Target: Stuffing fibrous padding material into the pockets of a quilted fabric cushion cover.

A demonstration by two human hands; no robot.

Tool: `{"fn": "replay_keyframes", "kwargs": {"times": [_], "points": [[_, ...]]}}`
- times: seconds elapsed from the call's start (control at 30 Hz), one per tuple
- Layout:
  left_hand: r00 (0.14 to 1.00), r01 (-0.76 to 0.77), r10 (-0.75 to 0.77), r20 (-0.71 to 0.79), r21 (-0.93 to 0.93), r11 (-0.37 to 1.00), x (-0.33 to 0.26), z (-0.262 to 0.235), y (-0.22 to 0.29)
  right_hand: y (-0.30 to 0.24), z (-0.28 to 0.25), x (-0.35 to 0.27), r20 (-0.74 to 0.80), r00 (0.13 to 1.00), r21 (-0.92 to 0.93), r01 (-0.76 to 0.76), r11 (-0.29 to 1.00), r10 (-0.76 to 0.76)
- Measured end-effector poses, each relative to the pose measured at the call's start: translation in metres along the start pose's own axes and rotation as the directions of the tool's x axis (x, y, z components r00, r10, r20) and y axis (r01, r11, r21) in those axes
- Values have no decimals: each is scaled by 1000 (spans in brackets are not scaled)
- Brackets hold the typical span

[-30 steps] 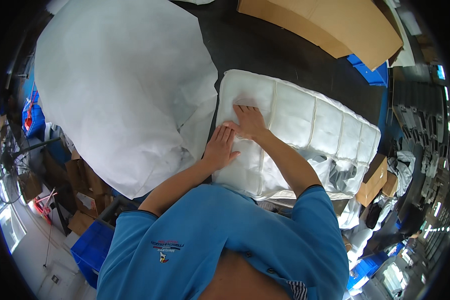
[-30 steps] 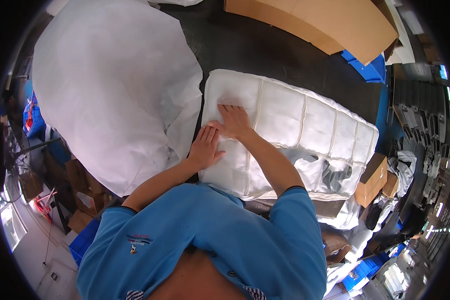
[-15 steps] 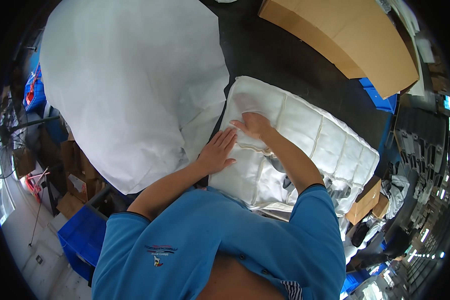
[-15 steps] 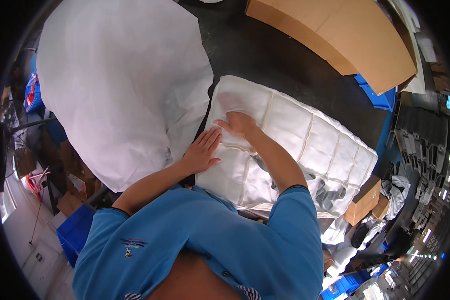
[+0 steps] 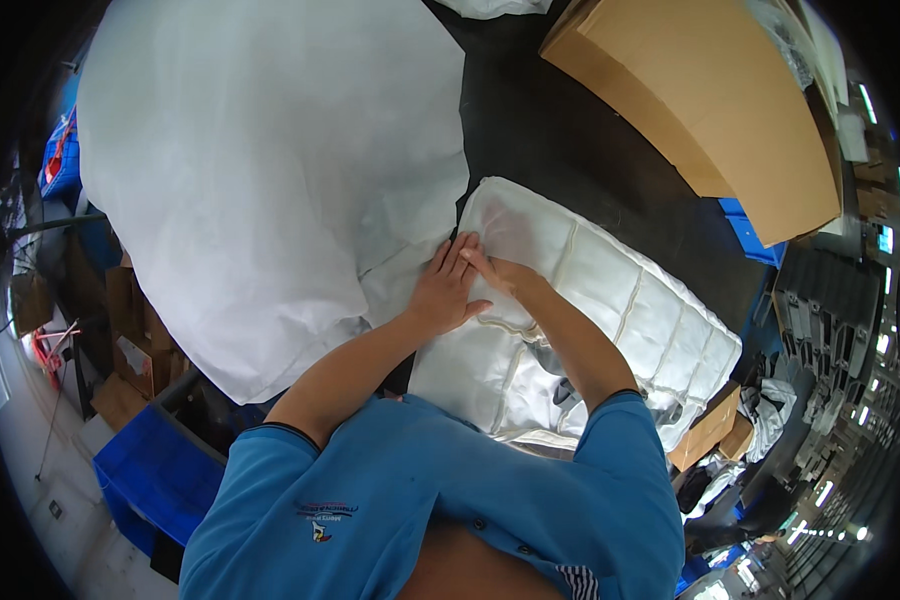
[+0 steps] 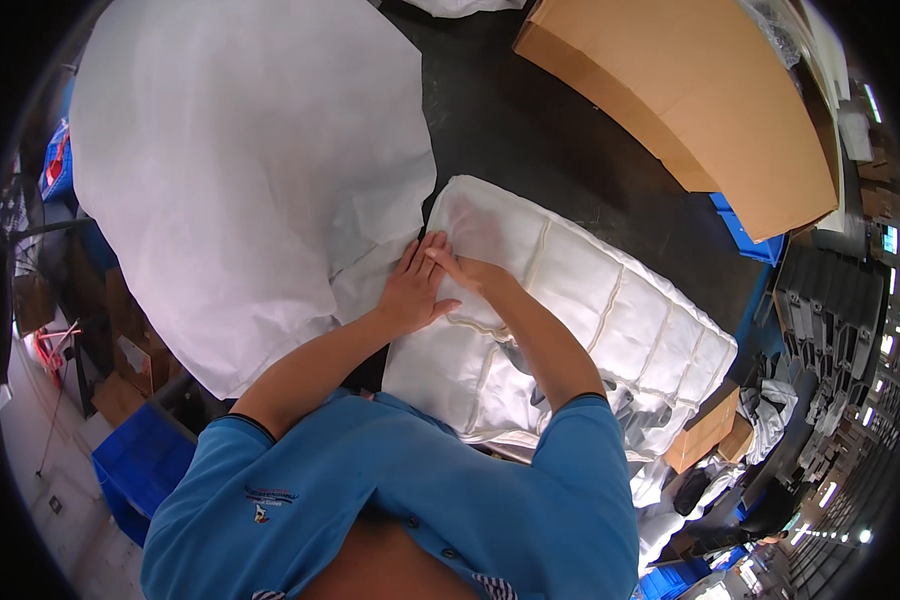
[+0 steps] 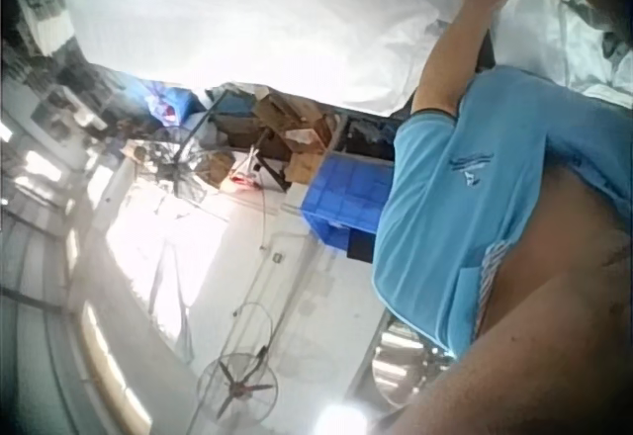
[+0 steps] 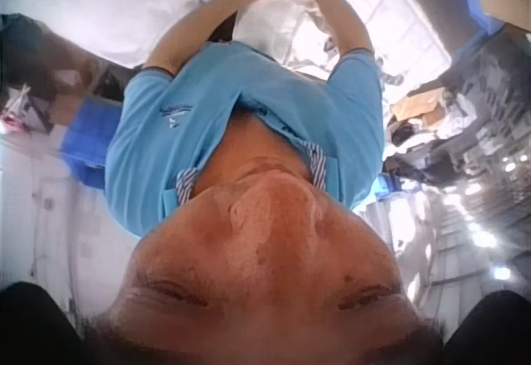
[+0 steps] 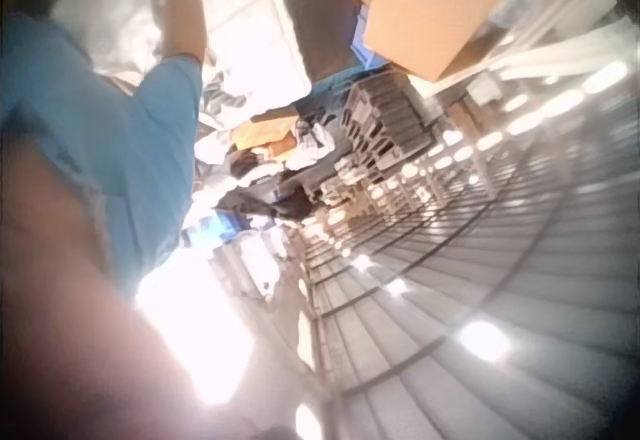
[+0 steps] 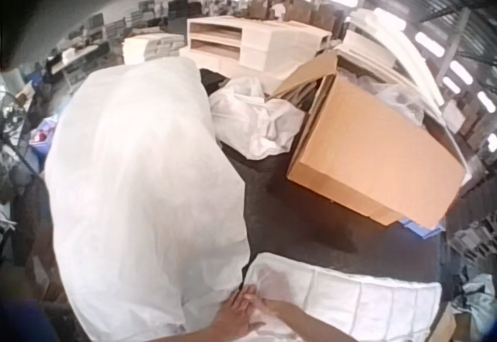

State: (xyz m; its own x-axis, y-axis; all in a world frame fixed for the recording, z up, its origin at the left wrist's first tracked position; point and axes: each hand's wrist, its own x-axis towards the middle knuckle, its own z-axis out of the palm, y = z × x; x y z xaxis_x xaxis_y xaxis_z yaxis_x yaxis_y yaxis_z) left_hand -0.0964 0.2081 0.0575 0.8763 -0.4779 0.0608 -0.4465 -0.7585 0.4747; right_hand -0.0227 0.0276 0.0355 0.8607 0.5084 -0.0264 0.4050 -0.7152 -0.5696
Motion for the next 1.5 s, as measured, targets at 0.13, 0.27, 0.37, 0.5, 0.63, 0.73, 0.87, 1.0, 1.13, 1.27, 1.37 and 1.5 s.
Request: {"fn": "replay_keyframes", "kwargs": {"times": [0.13,0.27,0.37,0.5,0.63,0.73,0.87,1.0,1.13,1.27,1.37,1.5], "points": [[1000,25,-26,15,25,999,0,-2,1,0,0,-3,97,990,96,-107,990,98],[1000,15,-15,10,22,1000,-4,0,-1,-8,-1,-18,-57,998,-15,-35,999,34],[1000,7,-7,-7,7,1000,0,-1,2,-8,-6,-8,61,987,-101,-143,985,149],[994,-98,99,-44,35,995,13,-7,-2,-31,-33,-32,347,894,77,-327,942,283],[976,-207,201,83,82,975,27,-13,-7,-25,-33,-97,86,982,-271,-142,952,170],[978,-205,195,77,158,966,28,-7,-9,-31,-26,-107,-5,977,-232,-206,951,211],[960,-273,255,116,189,943,20,-9,-5,-44,-13,-151,-93,974,-291,-225,930,206],[949,-296,284,134,79,952,12,-1,-15,-64,-9,-166,-147,933,-198,-352,915,327],[954,-289,274,120,129,949,16,-5,-3,-84,1,-210,-86,912,-215,-410,886,401],[868,-473,450,212,77,877,15,-18,32,-107,19,-237,-172,847,-177,-529,830,503],[833,-515,493,253,27,857,19,3,25,-108,30,-240,-192,812,-178,-581,794,551],[829,-506,462,315,71,860,22,10,27,-105,37,-246,-237,810,-162,-578,800,537]]}}
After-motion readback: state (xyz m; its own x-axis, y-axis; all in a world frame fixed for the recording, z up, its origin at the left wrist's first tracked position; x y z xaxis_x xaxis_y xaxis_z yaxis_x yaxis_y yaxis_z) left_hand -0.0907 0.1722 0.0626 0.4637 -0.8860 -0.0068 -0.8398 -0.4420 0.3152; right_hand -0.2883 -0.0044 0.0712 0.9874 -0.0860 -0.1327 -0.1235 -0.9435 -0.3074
